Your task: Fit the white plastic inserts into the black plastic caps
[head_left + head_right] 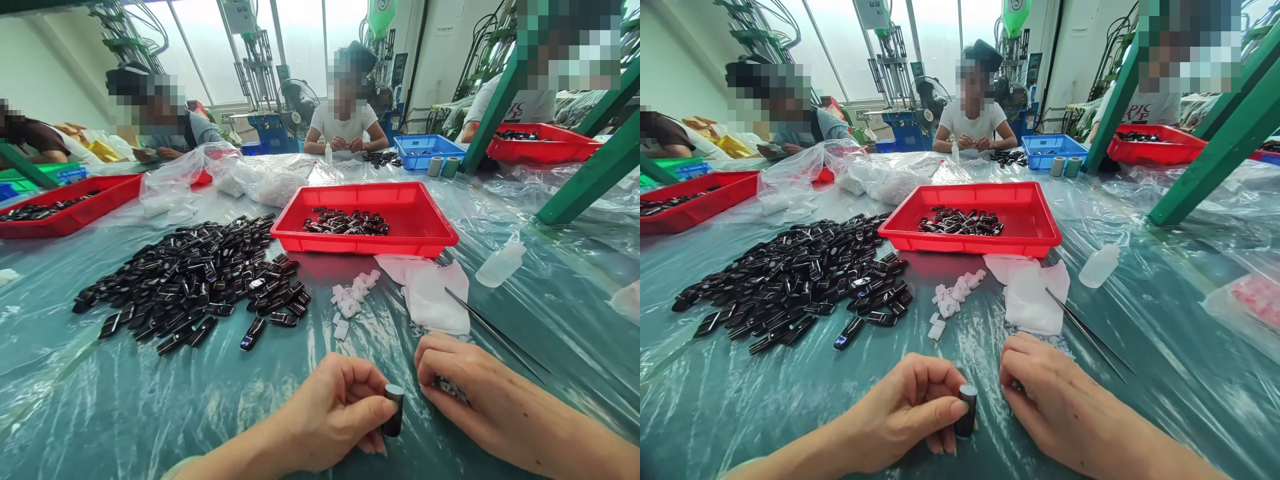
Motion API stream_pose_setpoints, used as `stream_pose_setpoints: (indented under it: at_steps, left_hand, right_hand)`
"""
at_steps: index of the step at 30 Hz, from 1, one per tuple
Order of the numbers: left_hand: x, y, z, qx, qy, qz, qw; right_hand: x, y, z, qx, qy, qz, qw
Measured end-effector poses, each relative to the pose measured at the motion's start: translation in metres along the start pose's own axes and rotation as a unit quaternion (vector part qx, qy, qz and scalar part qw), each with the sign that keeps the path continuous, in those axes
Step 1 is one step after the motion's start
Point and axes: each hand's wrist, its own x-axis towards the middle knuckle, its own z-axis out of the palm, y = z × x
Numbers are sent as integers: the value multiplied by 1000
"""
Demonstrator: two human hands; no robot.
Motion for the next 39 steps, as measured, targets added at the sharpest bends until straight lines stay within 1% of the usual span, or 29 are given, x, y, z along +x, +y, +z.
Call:
stream_pose_setpoints:
  at_steps: [4, 9, 14, 21, 27, 30, 35, 39]
  left_hand:
    - [-2, -2, 3, 43, 4, 5, 999]
    - [-3, -1, 5, 86, 3, 28, 996]
    - [-3, 1, 6, 117, -2, 36, 993]
    - [-5, 3, 7, 180, 3, 59, 982]
    - [-7, 2, 9, 205, 6, 69, 976]
    - [-7, 2, 9, 210, 8, 70, 975]
    - [-7, 3, 8, 214, 9, 76, 974]
    - [-7, 0, 8, 206, 9, 79, 975]
  right_hand:
    - [5, -7, 1, 72, 44, 27, 996]
    - [5, -16, 4, 142, 66, 27, 987]
    - [5, -16, 8, 166, 59, 21, 984]
    - [6, -16, 5, 227, 15, 77, 971]
    - [4, -14, 4, 277, 18, 95, 956]
    - [4, -13, 5, 281, 33, 87, 955]
    - [4, -12, 7, 291, 58, 47, 954]
    - [3, -13, 11, 286, 85, 38, 954]
